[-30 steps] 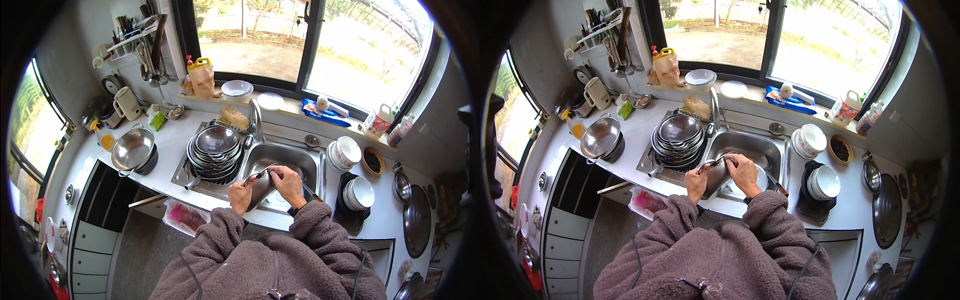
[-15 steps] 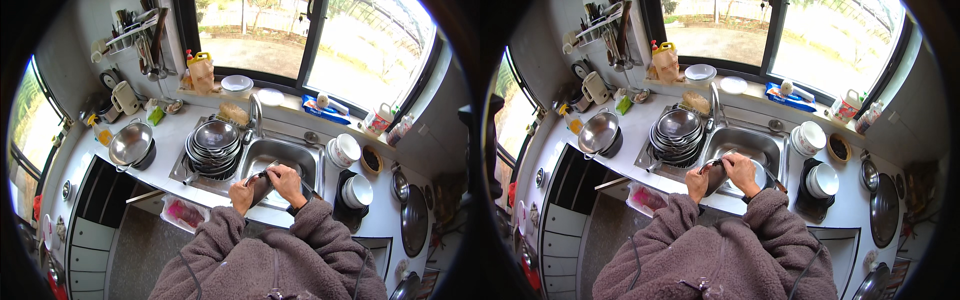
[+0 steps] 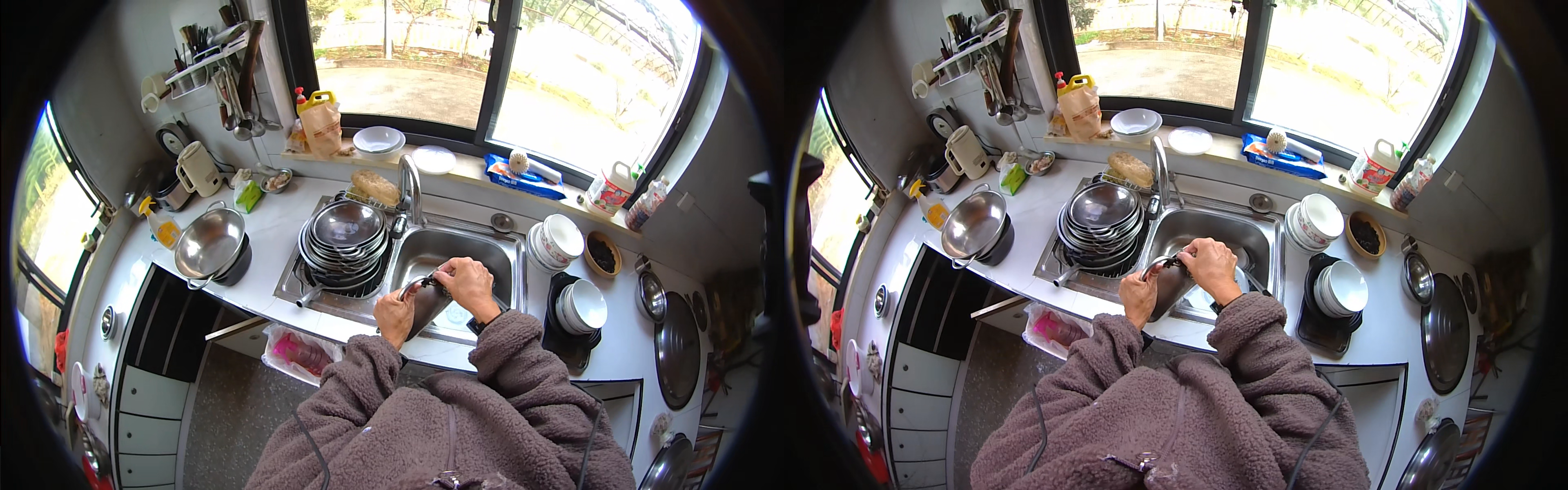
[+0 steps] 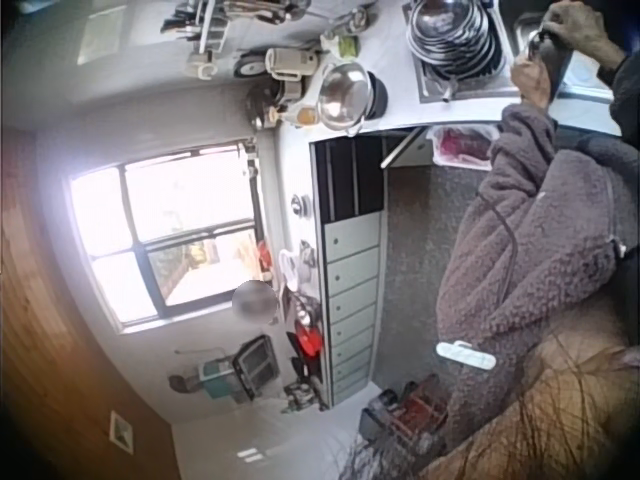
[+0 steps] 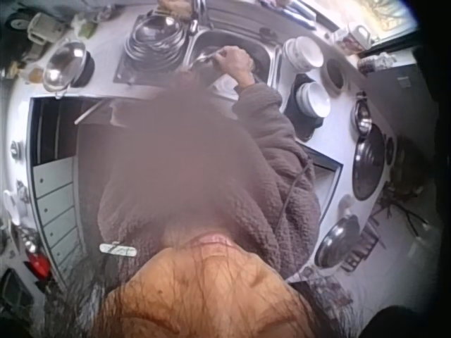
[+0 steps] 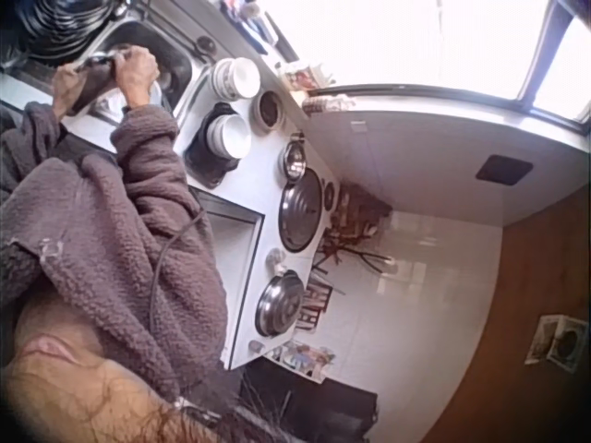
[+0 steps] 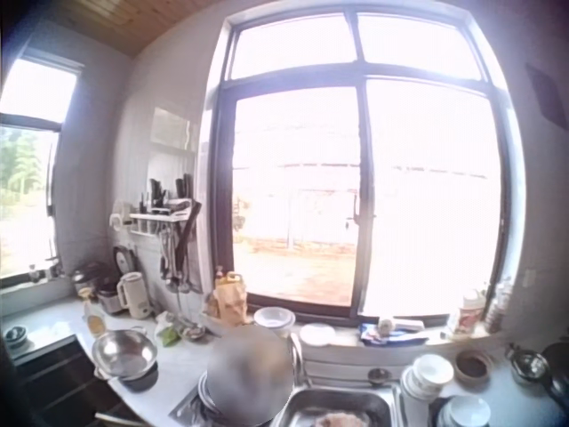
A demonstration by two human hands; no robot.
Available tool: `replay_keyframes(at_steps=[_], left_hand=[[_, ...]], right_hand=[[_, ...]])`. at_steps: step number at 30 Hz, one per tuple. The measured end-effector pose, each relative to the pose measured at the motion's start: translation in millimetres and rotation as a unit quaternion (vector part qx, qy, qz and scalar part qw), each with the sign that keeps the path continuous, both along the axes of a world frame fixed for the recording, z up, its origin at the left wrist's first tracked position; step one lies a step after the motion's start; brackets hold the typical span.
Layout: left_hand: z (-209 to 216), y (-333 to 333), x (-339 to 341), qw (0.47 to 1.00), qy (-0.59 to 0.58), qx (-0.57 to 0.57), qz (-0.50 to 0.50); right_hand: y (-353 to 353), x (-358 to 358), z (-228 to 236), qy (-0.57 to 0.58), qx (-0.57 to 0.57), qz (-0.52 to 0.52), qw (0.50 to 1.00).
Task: The person washes a metal pot in the kitchen sink using a sponge and running water. They scrub the interior and exterior surfaces, rinse the pot, and place it in the dish rack.
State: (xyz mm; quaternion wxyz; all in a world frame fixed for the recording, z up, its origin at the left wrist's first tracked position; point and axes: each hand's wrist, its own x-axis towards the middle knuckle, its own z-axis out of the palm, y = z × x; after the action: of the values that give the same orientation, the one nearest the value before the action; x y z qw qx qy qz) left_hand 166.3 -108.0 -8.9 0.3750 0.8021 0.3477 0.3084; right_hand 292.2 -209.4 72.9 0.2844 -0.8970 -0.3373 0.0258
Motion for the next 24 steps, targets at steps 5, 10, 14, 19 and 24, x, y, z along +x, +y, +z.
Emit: replay_keyframes(at_steps=[5, 10, 14, 19, 24], left_hand=[[1.4, -3.6, -5.5, 0.999, -0.043, -0.005, -0.020], [2.1, -6.5, -3.1, 0.998, -0.059, 0.005, -0.020], [-0.9, -7.7, 2.6, 0.997, -0.080, 0.011, -0.012], [-4.0, -5.1, -2.7, 1.000, 0.027, 0.012, 0.000], [-3.2, -2.9, -3.8, 1.000, -0.014, -0.011, -0.007]], right_hand=[[0.8, 8.8, 10.4, 0.060, -0.038, 0.019, 0.997], [1.1, 1.2, -3.0, -0.094, -0.053, 0.050, 0.993], [3.4, 1.5, -20.3, -0.202, -0.050, 0.068, 0.976], [0.9, 14.7, -23.1, -0.199, -0.101, -0.006, 0.975], [-5.9, 1.5, -15.3, -0.098, 0.041, 0.069, 0.992]])
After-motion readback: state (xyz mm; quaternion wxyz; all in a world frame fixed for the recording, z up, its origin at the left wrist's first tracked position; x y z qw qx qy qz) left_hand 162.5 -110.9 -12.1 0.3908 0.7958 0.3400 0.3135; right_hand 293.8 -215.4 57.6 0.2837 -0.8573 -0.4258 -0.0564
